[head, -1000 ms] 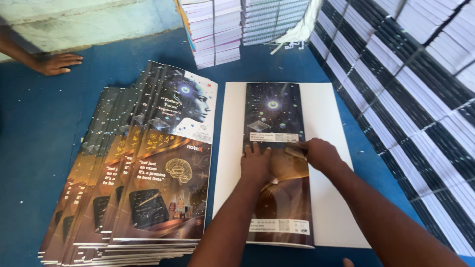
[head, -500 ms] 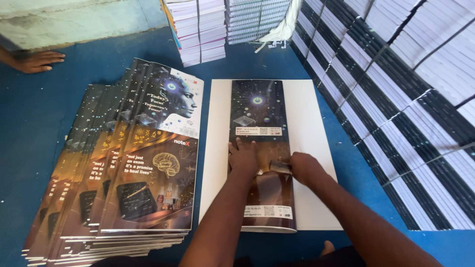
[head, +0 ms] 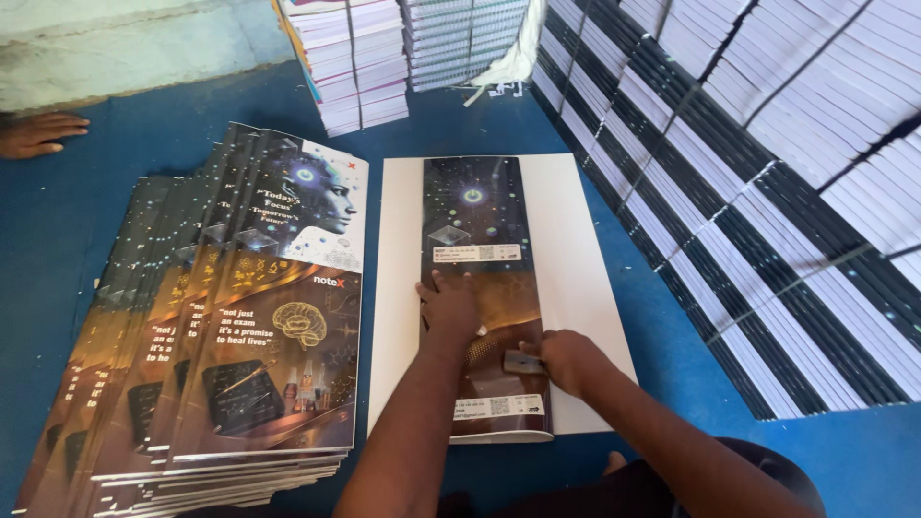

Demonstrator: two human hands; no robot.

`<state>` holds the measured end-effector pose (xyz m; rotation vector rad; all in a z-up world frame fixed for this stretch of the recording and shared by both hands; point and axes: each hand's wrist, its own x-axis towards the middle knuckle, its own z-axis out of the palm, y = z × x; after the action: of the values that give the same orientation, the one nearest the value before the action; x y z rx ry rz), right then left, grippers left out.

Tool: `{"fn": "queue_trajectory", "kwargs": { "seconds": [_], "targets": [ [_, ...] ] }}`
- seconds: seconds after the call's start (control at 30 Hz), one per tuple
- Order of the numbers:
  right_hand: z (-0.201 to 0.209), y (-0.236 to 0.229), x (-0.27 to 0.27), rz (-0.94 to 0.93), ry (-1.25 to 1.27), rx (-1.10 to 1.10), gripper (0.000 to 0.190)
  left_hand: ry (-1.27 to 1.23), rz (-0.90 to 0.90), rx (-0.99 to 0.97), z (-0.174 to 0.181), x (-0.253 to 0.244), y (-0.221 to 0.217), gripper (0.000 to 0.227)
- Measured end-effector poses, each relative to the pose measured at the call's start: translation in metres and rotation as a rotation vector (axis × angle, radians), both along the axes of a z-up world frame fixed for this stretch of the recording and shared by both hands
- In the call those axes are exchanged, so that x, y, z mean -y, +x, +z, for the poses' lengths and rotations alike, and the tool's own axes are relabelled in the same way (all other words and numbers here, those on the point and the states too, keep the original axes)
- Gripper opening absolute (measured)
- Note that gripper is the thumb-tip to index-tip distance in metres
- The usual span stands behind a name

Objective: The person sits on the floor and repeatedly places a printed cover sheet onto a stack of blank pages. They use a small wooden block to press and smooth the spine of the assembled book, then set the block aside and move the finished unit to a growing pile.

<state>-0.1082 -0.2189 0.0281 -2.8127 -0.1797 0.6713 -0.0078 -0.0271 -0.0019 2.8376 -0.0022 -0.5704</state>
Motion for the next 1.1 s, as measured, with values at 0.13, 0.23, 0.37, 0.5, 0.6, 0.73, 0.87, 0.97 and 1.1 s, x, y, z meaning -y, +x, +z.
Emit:
{"fn": "queue_trajectory", "kwargs": {
  "seconds": [0.13,0.23,0.37,0.5,0.6,0.73,0.87,0.97,1.1],
  "targets": [
    [0.0,-0.017,0.003,0.249,-0.054,0.139,0.043,0.017,0.029,-0.011,-0.003,0.003,0.003,0.106],
    [0.002,-0.03,0.002,0.283,-0.092,0.091,0.038,0.034,0.018,-0.042,-0.004,0.002,0.003,0.111],
    [0.005,-0.039,-0.007,0.371,-0.228,-0.029,0.024,0.04,0.013,-0.074,-0.002,0.002,0.003,0.114],
    [0.007,-0.051,-0.012,0.382,-0.184,-0.044,0.02,0.045,0.007,-0.067,-0.003,0.001,0.002,0.112],
    [0.009,-0.055,-0.01,0.491,-0.276,0.019,0.017,0.014,0.024,-0.071,-0.004,0.002,0.004,0.111],
    [0.009,-0.057,-0.011,0.383,-0.274,0.002,0.016,-0.043,0.046,-0.005,-0.006,0.003,-0.001,0.105],
    [0.016,-0.047,0.004,0.252,-0.138,-0.117,0.036,-0.046,0.025,0.066,-0.011,0.005,-0.01,0.079],
    [0.029,-0.038,0.022,0.048,0.017,-0.155,0.034,-0.027,0.007,0.141,-0.01,0.012,-0.014,0.06],
    [0.042,-0.018,0.043,-0.218,0.049,-0.11,0.031,0.041,-0.103,0.143,-0.005,0.039,-0.034,0.045]
  ]
}}
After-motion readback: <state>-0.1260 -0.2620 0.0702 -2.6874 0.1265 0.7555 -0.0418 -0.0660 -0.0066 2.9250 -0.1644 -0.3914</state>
